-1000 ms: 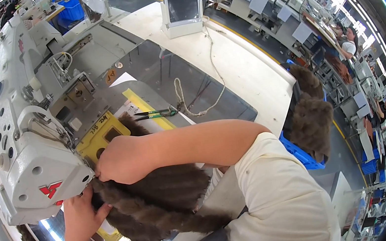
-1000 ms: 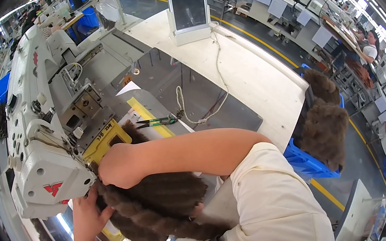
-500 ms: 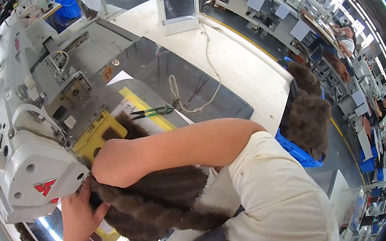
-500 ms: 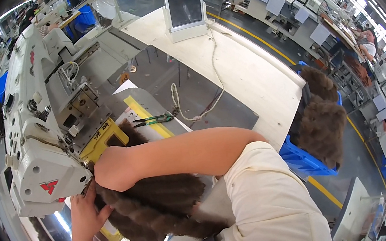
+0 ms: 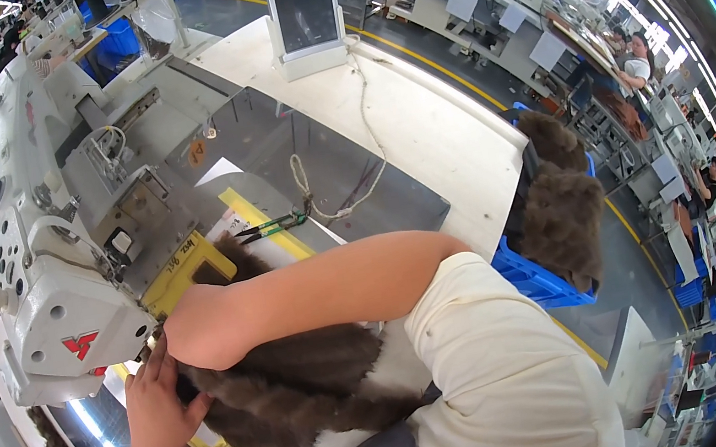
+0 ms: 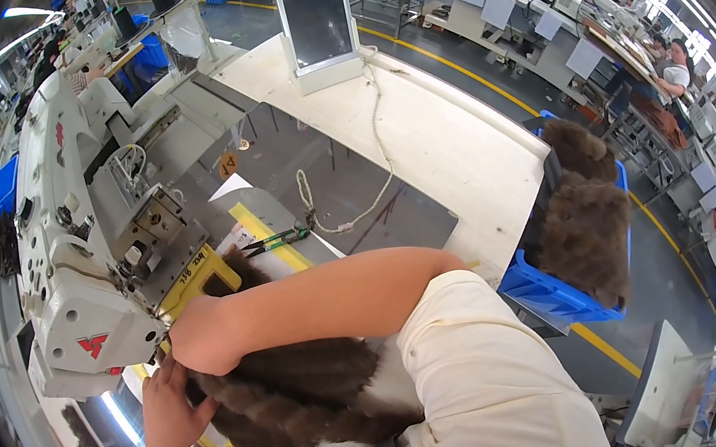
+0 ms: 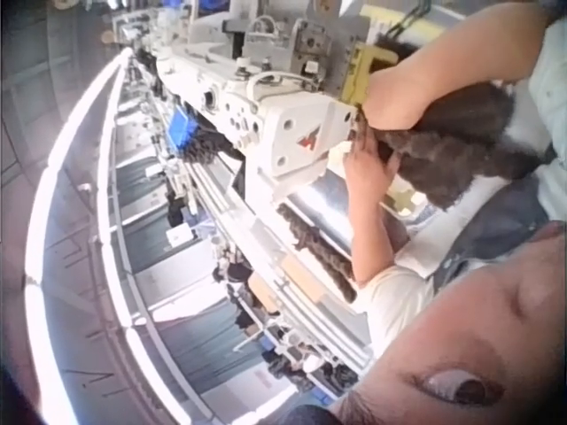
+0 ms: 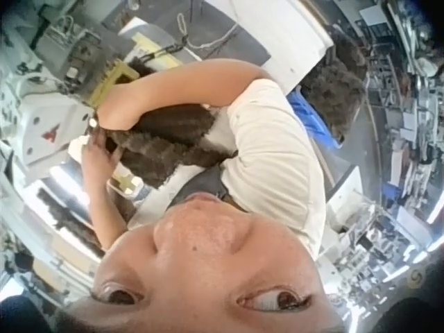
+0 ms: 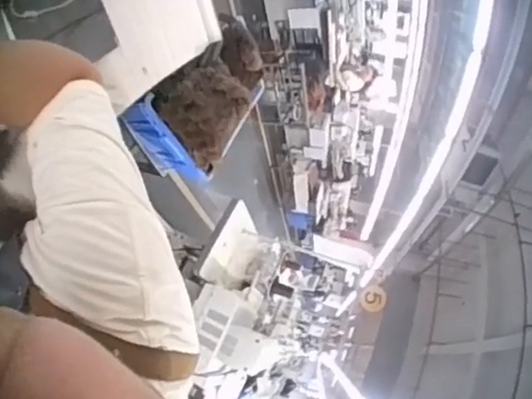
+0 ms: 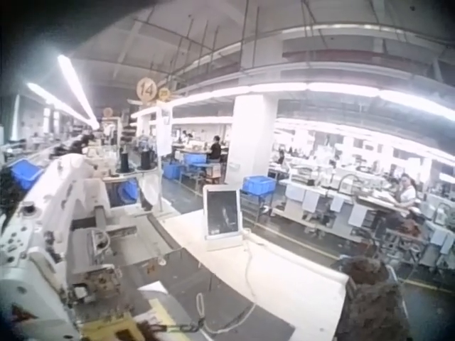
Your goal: Sewing and assembling pieces of fur pelts using an industrial sewing machine.
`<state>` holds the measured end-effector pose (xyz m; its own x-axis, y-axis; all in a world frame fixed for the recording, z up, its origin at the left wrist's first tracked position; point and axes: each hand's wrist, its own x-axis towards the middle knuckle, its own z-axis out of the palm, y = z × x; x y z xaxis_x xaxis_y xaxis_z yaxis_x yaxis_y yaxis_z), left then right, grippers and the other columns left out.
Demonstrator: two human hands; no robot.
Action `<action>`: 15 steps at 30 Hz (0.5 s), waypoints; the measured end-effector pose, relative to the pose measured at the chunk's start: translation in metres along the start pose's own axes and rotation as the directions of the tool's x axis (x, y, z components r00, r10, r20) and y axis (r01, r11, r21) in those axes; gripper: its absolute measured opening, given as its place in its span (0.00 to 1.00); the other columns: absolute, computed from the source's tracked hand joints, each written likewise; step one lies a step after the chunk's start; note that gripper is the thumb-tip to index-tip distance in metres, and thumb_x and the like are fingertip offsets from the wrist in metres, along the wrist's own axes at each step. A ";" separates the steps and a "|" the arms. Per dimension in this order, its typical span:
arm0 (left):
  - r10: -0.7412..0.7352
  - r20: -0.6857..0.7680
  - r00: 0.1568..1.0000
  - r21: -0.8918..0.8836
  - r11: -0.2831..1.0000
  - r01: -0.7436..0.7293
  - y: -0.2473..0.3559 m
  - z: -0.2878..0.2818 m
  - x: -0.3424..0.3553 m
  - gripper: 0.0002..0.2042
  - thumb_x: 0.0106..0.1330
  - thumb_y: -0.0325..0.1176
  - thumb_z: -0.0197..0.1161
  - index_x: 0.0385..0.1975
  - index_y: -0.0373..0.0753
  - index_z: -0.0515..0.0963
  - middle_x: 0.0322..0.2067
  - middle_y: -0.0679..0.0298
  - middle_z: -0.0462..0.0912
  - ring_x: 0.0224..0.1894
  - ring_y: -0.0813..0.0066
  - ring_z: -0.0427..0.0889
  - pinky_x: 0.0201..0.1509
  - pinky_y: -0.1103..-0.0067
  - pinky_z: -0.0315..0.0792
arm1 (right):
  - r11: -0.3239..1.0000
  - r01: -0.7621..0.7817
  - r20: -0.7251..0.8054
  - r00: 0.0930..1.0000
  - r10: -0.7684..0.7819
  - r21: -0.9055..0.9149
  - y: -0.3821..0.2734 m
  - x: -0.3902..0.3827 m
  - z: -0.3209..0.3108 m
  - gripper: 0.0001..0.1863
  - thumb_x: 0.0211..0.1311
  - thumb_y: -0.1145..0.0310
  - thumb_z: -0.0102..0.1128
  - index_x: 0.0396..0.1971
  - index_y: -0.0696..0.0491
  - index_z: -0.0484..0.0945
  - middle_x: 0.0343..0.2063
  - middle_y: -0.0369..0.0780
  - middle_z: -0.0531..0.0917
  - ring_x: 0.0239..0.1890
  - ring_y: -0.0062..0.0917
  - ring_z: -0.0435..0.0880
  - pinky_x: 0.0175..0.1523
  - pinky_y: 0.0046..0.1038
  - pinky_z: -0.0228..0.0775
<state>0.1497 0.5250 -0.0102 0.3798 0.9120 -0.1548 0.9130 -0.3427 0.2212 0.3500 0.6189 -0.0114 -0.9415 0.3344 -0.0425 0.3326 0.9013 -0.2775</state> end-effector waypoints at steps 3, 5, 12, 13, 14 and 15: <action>-0.008 -0.006 1.000 -0.038 0.999 0.008 0.002 0.004 -0.002 0.47 0.43 0.40 0.78 0.69 0.36 0.69 0.66 0.52 0.75 0.60 0.48 0.78 0.60 0.57 0.69 | 1.000 -0.011 0.024 1.000 0.011 -0.003 -0.003 0.001 -0.002 0.06 0.47 0.70 0.63 0.23 0.54 0.86 0.26 0.44 0.87 0.33 0.41 0.88 0.34 0.41 0.79; 0.006 -0.014 1.000 -0.025 1.000 -0.006 0.002 0.006 -0.001 0.46 0.43 0.40 0.78 0.68 0.35 0.70 0.66 0.51 0.75 0.60 0.48 0.78 0.59 0.58 0.69 | 1.000 -0.024 0.044 0.999 0.024 -0.008 -0.006 0.000 -0.006 0.06 0.47 0.70 0.64 0.24 0.54 0.86 0.27 0.43 0.87 0.33 0.40 0.88 0.34 0.41 0.80; -0.035 0.028 0.999 -0.010 0.999 0.035 0.006 0.008 -0.001 0.44 0.44 0.41 0.77 0.66 0.34 0.71 0.67 0.50 0.74 0.61 0.48 0.78 0.60 0.58 0.70 | 0.999 -0.033 0.060 0.998 0.035 -0.028 -0.007 0.000 -0.004 0.07 0.49 0.69 0.64 0.26 0.54 0.87 0.29 0.43 0.88 0.35 0.40 0.89 0.35 0.41 0.80; -0.020 -0.033 0.999 -0.023 1.000 0.019 0.007 0.010 -0.003 0.39 0.43 0.38 0.76 0.61 0.35 0.74 0.62 0.50 0.77 0.59 0.47 0.78 0.58 0.59 0.70 | 0.999 -0.022 0.055 0.998 0.023 -0.027 -0.007 0.001 -0.003 0.07 0.49 0.69 0.64 0.26 0.54 0.87 0.29 0.43 0.88 0.34 0.40 0.89 0.35 0.41 0.80; -0.005 -0.095 0.995 -0.036 0.999 0.002 0.008 0.011 -0.005 0.35 0.43 0.36 0.74 0.57 0.35 0.76 0.57 0.50 0.79 0.56 0.46 0.79 0.56 0.60 0.70 | 0.999 -0.020 0.055 0.998 0.021 -0.027 -0.007 0.001 -0.002 0.07 0.49 0.69 0.64 0.26 0.54 0.87 0.29 0.43 0.88 0.34 0.40 0.89 0.35 0.41 0.80; -0.007 -0.096 0.995 -0.036 0.999 0.003 0.009 0.011 -0.006 0.35 0.43 0.36 0.74 0.57 0.35 0.76 0.57 0.50 0.79 0.56 0.46 0.79 0.56 0.60 0.70 | 1.000 -0.011 0.044 0.999 0.013 -0.025 -0.006 0.000 -0.001 0.07 0.49 0.69 0.64 0.26 0.55 0.87 0.29 0.43 0.88 0.35 0.40 0.88 0.35 0.41 0.80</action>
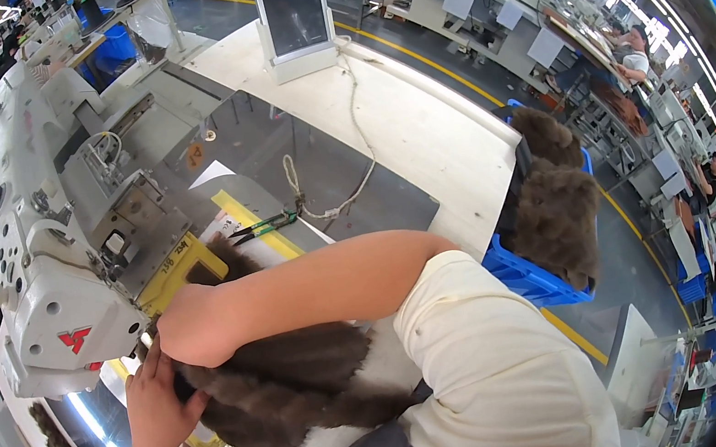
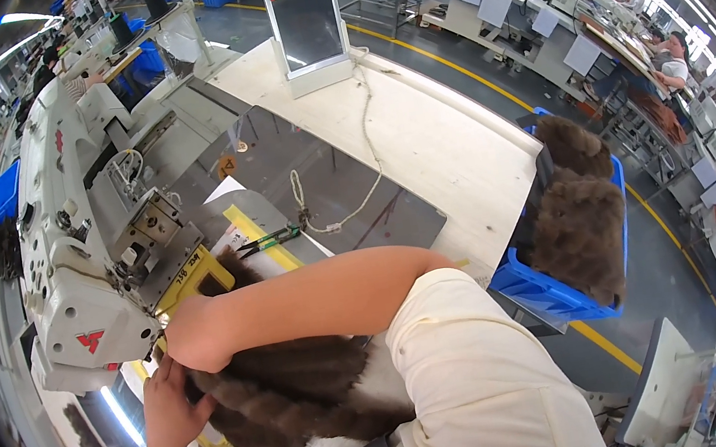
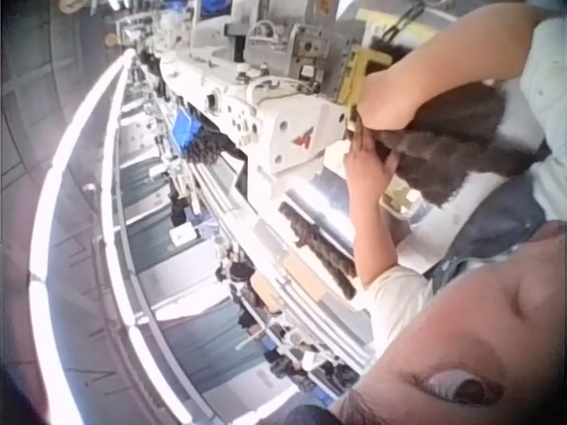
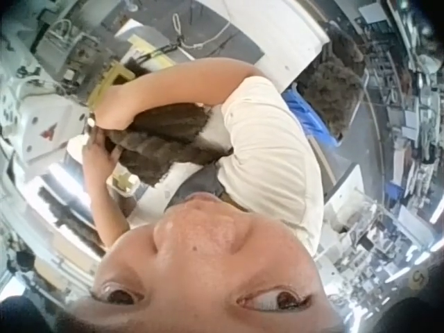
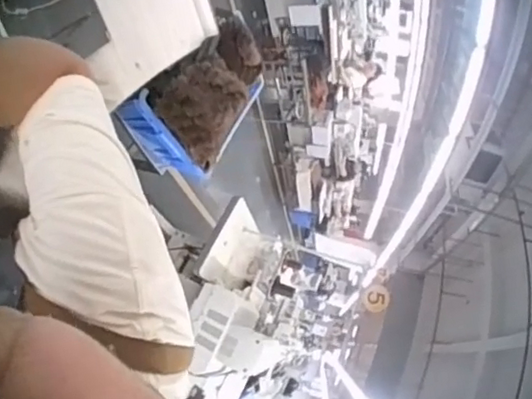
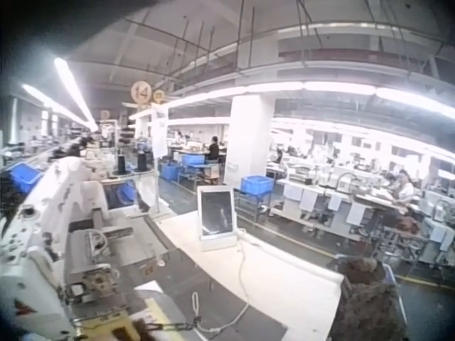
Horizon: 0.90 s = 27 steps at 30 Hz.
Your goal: Sewing and assembling pieces of fur pelts using an industrial sewing machine.
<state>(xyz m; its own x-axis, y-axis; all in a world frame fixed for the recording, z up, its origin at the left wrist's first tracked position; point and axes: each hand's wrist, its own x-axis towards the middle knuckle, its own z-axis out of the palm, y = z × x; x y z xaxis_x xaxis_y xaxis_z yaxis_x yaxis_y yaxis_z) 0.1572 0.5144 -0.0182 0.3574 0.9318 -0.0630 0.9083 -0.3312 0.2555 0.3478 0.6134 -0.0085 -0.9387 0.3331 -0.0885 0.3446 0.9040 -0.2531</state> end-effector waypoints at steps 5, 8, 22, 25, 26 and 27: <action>-0.014 -0.078 0.997 0.012 1.000 0.015 -0.002 0.011 -0.010 0.45 0.43 0.36 0.74 0.69 0.34 0.69 0.69 0.52 0.72 0.61 0.49 0.77 0.64 0.61 0.69 | 1.000 0.010 -0.030 1.000 -0.010 -0.006 -0.001 0.000 0.007 0.07 0.49 0.69 0.64 0.26 0.55 0.87 0.29 0.44 0.88 0.35 0.42 0.88 0.36 0.42 0.80; 0.030 -0.138 0.990 0.063 0.998 -0.021 -0.003 0.014 -0.007 0.46 0.43 0.36 0.74 0.70 0.35 0.68 0.69 0.53 0.72 0.59 0.49 0.77 0.64 0.62 0.68 | 0.999 -0.039 -0.042 0.998 0.039 0.000 -0.002 -0.007 0.012 0.08 0.54 0.66 0.64 0.26 0.55 0.87 0.29 0.46 0.88 0.37 0.42 0.88 0.37 0.43 0.80; 0.310 -0.192 0.931 0.078 0.951 -0.300 0.025 -0.009 -0.041 0.44 0.42 0.42 0.81 0.65 0.44 0.74 0.66 0.57 0.73 0.61 0.53 0.74 0.66 0.61 0.65 | 0.760 -0.428 0.084 0.890 0.447 0.489 -0.126 -0.131 0.053 0.41 0.59 0.59 0.67 0.66 0.68 0.63 0.34 0.54 0.85 0.38 0.52 0.86 0.44 0.47 0.79; 0.472 -0.141 0.870 0.031 0.881 -0.473 0.042 -0.022 -0.062 0.39 0.44 0.38 0.79 0.62 0.44 0.77 0.60 0.60 0.79 0.60 0.58 0.76 0.66 0.62 0.67 | 0.725 -0.259 -0.125 0.894 0.430 0.639 -0.145 -0.133 0.046 0.40 0.56 0.62 0.67 0.67 0.63 0.64 0.42 0.55 0.84 0.45 0.50 0.85 0.51 0.45 0.79; 0.504 -0.154 0.850 0.017 0.862 -0.507 0.045 -0.022 -0.066 0.34 0.45 0.34 0.77 0.59 0.43 0.79 0.55 0.61 0.81 0.59 0.62 0.78 0.66 0.64 0.67 | 0.655 -0.291 -0.057 0.888 0.456 0.698 -0.154 -0.132 0.039 0.40 0.55 0.62 0.67 0.68 0.59 0.64 0.49 0.54 0.82 0.51 0.50 0.83 0.56 0.44 0.77; 0.518 -0.207 0.830 -0.026 0.845 -0.533 0.032 -0.010 -0.063 0.32 0.42 0.29 0.75 0.55 0.42 0.81 0.52 0.62 0.82 0.57 0.60 0.78 0.65 0.63 0.68 | 0.675 -0.242 -0.104 0.897 0.429 0.697 -0.150 -0.123 0.043 0.40 0.56 0.60 0.70 0.67 0.58 0.66 0.48 0.52 0.83 0.46 0.47 0.85 0.52 0.41 0.79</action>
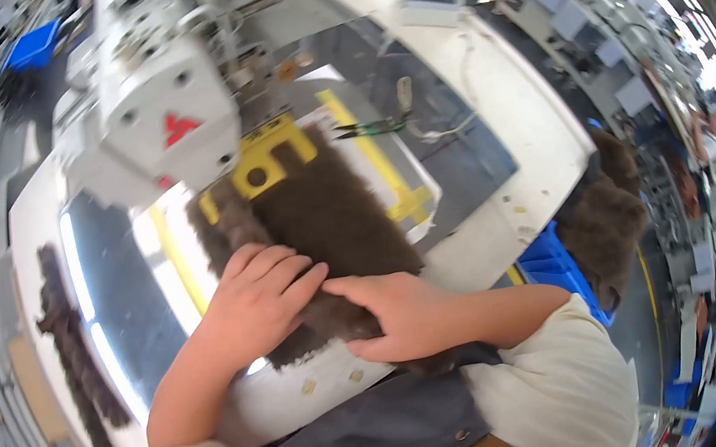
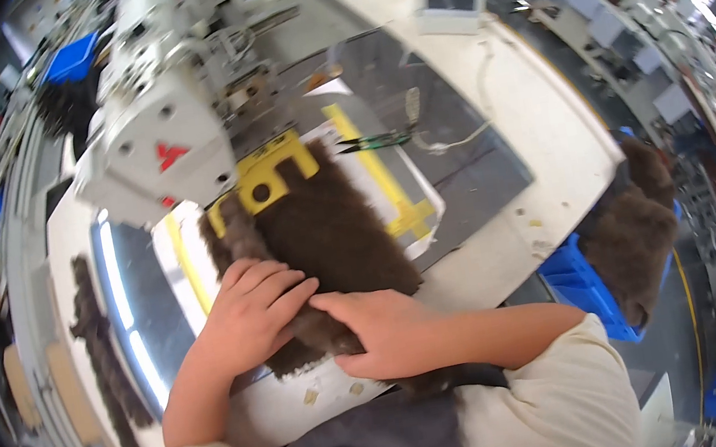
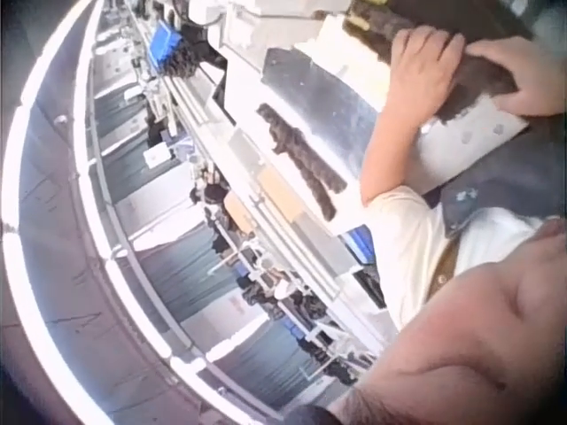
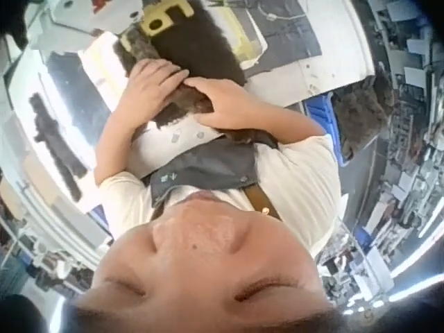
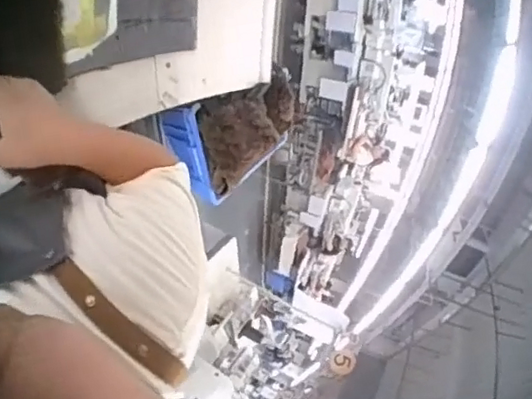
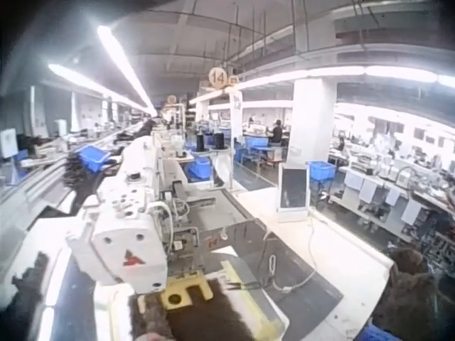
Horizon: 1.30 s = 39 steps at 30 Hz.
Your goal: Sewing and assembling pieces of fur pelts using an industrial sewing machine.
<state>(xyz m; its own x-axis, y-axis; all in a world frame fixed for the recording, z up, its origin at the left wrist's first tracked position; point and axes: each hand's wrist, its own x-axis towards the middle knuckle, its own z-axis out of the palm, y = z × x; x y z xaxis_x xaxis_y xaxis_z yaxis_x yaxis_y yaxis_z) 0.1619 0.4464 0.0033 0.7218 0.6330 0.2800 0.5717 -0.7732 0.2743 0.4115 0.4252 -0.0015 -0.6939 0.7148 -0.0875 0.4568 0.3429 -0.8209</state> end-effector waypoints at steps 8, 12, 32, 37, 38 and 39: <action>-0.188 -0.236 0.953 -0.138 0.978 0.159 -0.004 -0.089 -0.021 0.20 0.35 0.25 0.73 0.35 0.38 0.83 0.36 0.62 0.86 0.46 0.59 0.82 0.52 0.68 0.73 | 0.671 -0.104 0.138 0.990 0.002 0.734 0.016 -0.007 -0.017 0.22 0.75 0.62 0.62 0.61 0.57 0.72 0.35 0.31 0.78 0.31 0.09 0.74 0.38 0.18 0.70; -0.213 -0.082 0.974 -0.051 0.976 0.209 -0.011 -0.116 -0.027 0.20 0.36 0.27 0.79 0.33 0.37 0.83 0.37 0.61 0.86 0.42 0.58 0.83 0.49 0.69 0.74 | 0.730 -0.117 0.170 0.985 0.001 0.674 0.022 0.000 -0.023 0.15 0.77 0.62 0.59 0.52 0.58 0.78 0.32 0.30 0.78 0.31 0.10 0.73 0.38 0.17 0.69; 0.105 0.225 0.969 -0.120 0.990 -0.079 0.001 -0.018 0.011 0.17 0.48 0.44 0.76 0.29 0.37 0.83 0.26 0.66 0.74 0.33 0.62 0.76 0.34 0.67 0.70 | 0.941 -0.261 0.564 0.820 0.100 0.213 0.030 -0.003 -0.030 0.25 0.61 0.50 0.71 0.23 0.60 0.80 0.16 0.43 0.79 0.20 0.26 0.81 0.30 0.34 0.73; 0.035 0.264 0.964 -0.552 0.825 0.121 0.003 0.001 0.013 0.30 0.59 0.61 0.71 0.35 0.33 0.82 0.35 0.55 0.84 0.45 0.49 0.82 0.47 0.60 0.76 | 0.985 0.086 0.433 0.901 -0.012 -0.151 0.012 0.010 -0.044 0.21 0.58 0.53 0.70 0.24 0.58 0.82 0.21 0.48 0.82 0.28 0.44 0.84 0.36 0.42 0.74; 0.038 0.260 0.965 -0.561 0.819 0.119 0.007 0.002 0.018 0.30 0.59 0.61 0.71 0.35 0.33 0.82 0.35 0.55 0.84 0.45 0.49 0.82 0.47 0.60 0.76 | 0.951 0.183 0.372 0.925 -0.081 -0.248 0.011 0.011 -0.042 0.20 0.58 0.53 0.70 0.24 0.57 0.82 0.22 0.48 0.83 0.30 0.48 0.83 0.37 0.44 0.75; 0.022 0.426 0.904 -0.544 0.805 0.237 0.012 0.002 0.023 0.28 0.62 0.59 0.70 0.37 0.32 0.82 0.34 0.52 0.84 0.44 0.47 0.83 0.46 0.59 0.76 | 0.923 0.208 0.370 0.926 -0.079 -0.323 0.007 0.013 -0.041 0.19 0.59 0.53 0.69 0.25 0.56 0.82 0.23 0.47 0.83 0.33 0.47 0.85 0.38 0.45 0.74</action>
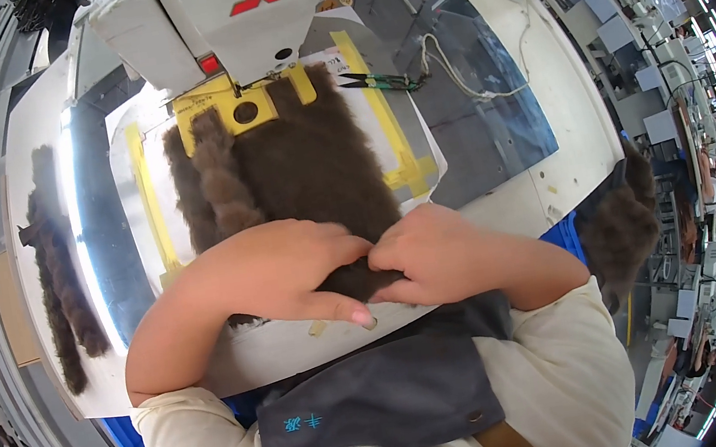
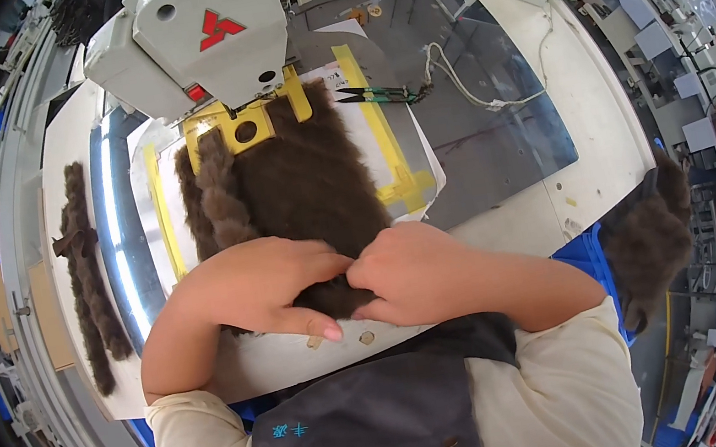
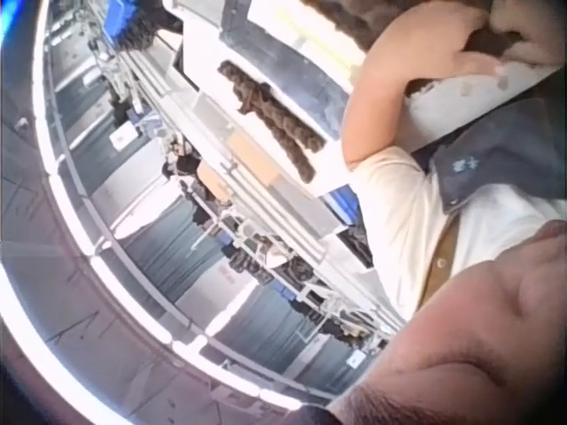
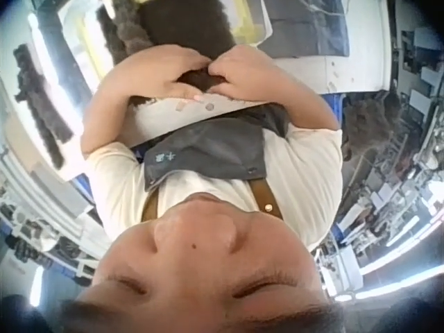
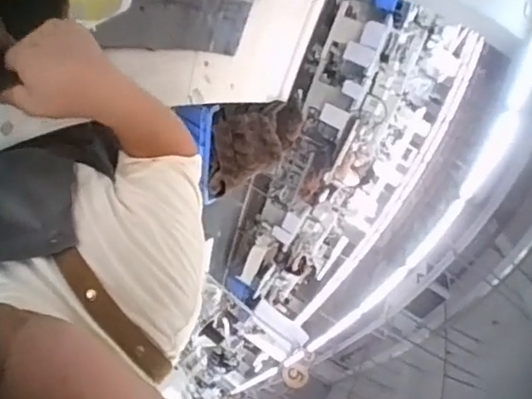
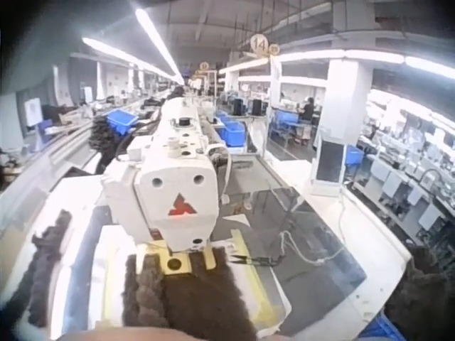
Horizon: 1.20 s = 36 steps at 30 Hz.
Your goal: Sewing and assembling pieces of fur pelts using an industrial sewing machine.
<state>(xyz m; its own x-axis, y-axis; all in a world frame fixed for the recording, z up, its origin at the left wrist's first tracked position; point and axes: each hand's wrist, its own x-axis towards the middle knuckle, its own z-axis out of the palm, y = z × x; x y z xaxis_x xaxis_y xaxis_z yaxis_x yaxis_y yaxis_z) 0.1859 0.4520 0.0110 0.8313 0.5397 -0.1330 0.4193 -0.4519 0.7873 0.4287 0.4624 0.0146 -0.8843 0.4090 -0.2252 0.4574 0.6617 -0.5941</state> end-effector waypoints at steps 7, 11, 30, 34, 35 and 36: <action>-0.045 -0.188 0.981 -0.053 0.998 0.035 -0.008 -0.003 -0.004 0.18 0.67 0.44 0.69 0.35 0.32 0.77 0.30 0.47 0.81 0.38 0.42 0.81 0.40 0.58 0.74 | 0.991 -0.127 -0.167 0.979 0.119 -0.034 0.008 -0.005 -0.023 0.21 0.57 0.51 0.72 0.34 0.56 0.83 0.27 0.44 0.83 0.32 0.43 0.84 0.36 0.39 0.73; -0.070 -0.400 0.914 0.030 0.996 0.089 -0.006 0.006 -0.006 0.18 0.58 0.35 0.76 0.36 0.34 0.72 0.33 0.53 0.75 0.36 0.45 0.78 0.38 0.60 0.73 | 0.978 -0.115 -0.383 0.907 0.175 0.174 0.009 -0.008 -0.026 0.20 0.50 0.60 0.80 0.38 0.56 0.84 0.29 0.43 0.84 0.30 0.40 0.83 0.34 0.33 0.73; -0.168 -0.507 0.845 -0.364 0.931 -0.033 -0.009 0.008 -0.008 0.12 0.64 0.28 0.71 0.47 0.34 0.83 0.34 0.53 0.87 0.35 0.58 0.88 0.40 0.73 0.79 | 0.575 0.258 -0.486 0.826 0.285 0.776 0.010 0.011 -0.003 0.27 0.45 0.83 0.81 0.50 0.59 0.83 0.46 0.40 0.85 0.45 0.23 0.84 0.49 0.26 0.75; -0.103 -0.526 0.844 -0.305 0.949 -0.074 -0.009 0.012 -0.007 0.12 0.64 0.28 0.71 0.46 0.35 0.83 0.34 0.55 0.87 0.33 0.60 0.87 0.40 0.74 0.79 | 0.707 0.392 -0.658 0.740 0.138 0.589 0.010 0.019 0.003 0.23 0.46 0.82 0.81 0.46 0.59 0.85 0.39 0.38 0.84 0.40 0.22 0.83 0.46 0.24 0.74; -0.113 -0.511 0.852 -0.340 0.937 -0.080 -0.009 0.012 -0.007 0.12 0.65 0.29 0.72 0.46 0.34 0.83 0.33 0.56 0.87 0.33 0.62 0.87 0.40 0.74 0.79 | 0.704 0.394 -0.660 0.738 0.140 0.590 0.010 0.020 0.003 0.23 0.46 0.82 0.81 0.46 0.59 0.85 0.39 0.38 0.84 0.40 0.22 0.83 0.46 0.24 0.74; -0.123 -0.497 0.859 -0.375 0.923 -0.085 -0.009 0.011 -0.006 0.12 0.65 0.29 0.72 0.46 0.34 0.83 0.32 0.56 0.87 0.33 0.64 0.86 0.40 0.75 0.79 | 0.749 0.393 -0.691 0.713 0.118 0.533 0.009 0.020 0.002 0.21 0.46 0.81 0.81 0.43 0.59 0.86 0.37 0.38 0.84 0.39 0.22 0.83 0.44 0.23 0.74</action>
<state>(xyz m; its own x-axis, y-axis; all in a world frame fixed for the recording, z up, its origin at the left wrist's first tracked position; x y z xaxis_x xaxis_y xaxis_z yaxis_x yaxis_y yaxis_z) 0.1810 0.4449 -0.0025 0.4815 0.8720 0.0883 0.1799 -0.1969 0.9638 0.4151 0.4754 0.0027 -0.5119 0.8038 0.3030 -0.0553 0.3212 -0.9454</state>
